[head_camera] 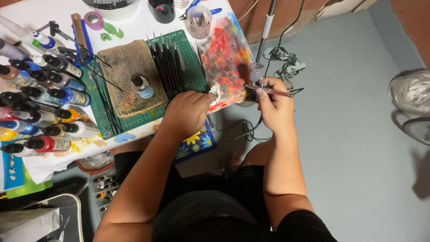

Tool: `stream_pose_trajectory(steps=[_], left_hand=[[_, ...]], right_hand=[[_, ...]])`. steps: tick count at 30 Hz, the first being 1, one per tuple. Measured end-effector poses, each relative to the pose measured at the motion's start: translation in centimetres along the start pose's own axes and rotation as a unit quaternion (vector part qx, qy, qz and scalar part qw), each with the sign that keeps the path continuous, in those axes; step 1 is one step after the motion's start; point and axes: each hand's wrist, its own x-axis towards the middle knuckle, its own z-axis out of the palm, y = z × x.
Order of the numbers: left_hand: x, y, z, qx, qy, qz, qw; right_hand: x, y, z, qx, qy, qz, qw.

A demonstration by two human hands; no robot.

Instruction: Using an airbrush to apply paint to a miniature figure on a workbench with various hobby supplies.

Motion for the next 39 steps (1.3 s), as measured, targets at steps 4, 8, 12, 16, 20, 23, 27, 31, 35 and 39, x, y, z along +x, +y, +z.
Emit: stream_pose_trajectory(steps=[4, 8, 12, 16, 20, 23, 27, 31, 35, 39], left_hand=[[-0.1, 0.0, 0.0, 0.006, -0.001, -0.003, 1.0], [-0.1, -0.1, 0.1, 0.012, -0.005, -0.002, 1.0], [-0.2, -0.2, 0.1, 0.016, -0.01, 0.003, 1.0], [-0.3, -0.2, 0.3, 0.019, -0.01, 0.002, 1.0], [-0.3, -0.2, 0.2, 0.025, -0.011, 0.004, 1.0], [-0.3, -0.3, 0.1, 0.027, -0.009, 0.008, 1.0], [-0.3, -0.3, 0.4, 0.027, 0.002, 0.006, 1.0], [-0.2, -0.4, 0.5, 0.024, 0.005, 0.02, 1.0], [-0.3, -0.6, 0.8, 0.041, 0.013, 0.022, 0.999], [-0.3, -0.6, 0.8, 0.038, 0.016, 0.025, 0.999]], right_hand=[[0.0, 0.3, 0.1, 0.014, 0.013, 0.001, 1.0], [0.0, 0.4, -0.1, 0.009, 0.009, 0.0, 1.0], [-0.1, 1.1, 0.0, 0.026, 0.015, -0.008, 1.0], [0.0, 0.6, -0.1, 0.029, 0.003, -0.012, 0.999], [0.0, 0.8, 0.1, 0.03, 0.013, -0.024, 0.999], [0.0, 0.2, 0.3, 0.041, 0.012, -0.046, 0.998], [0.0, 0.8, 0.7, 0.043, 0.021, -0.09, 0.995], [0.7, 1.7, 0.7, 0.03, 0.053, -0.184, 0.981], [1.3, 2.2, 1.1, -0.108, 0.071, -0.408, 0.904], [1.3, 2.5, 2.3, -0.135, 0.106, -0.468, 0.867]])
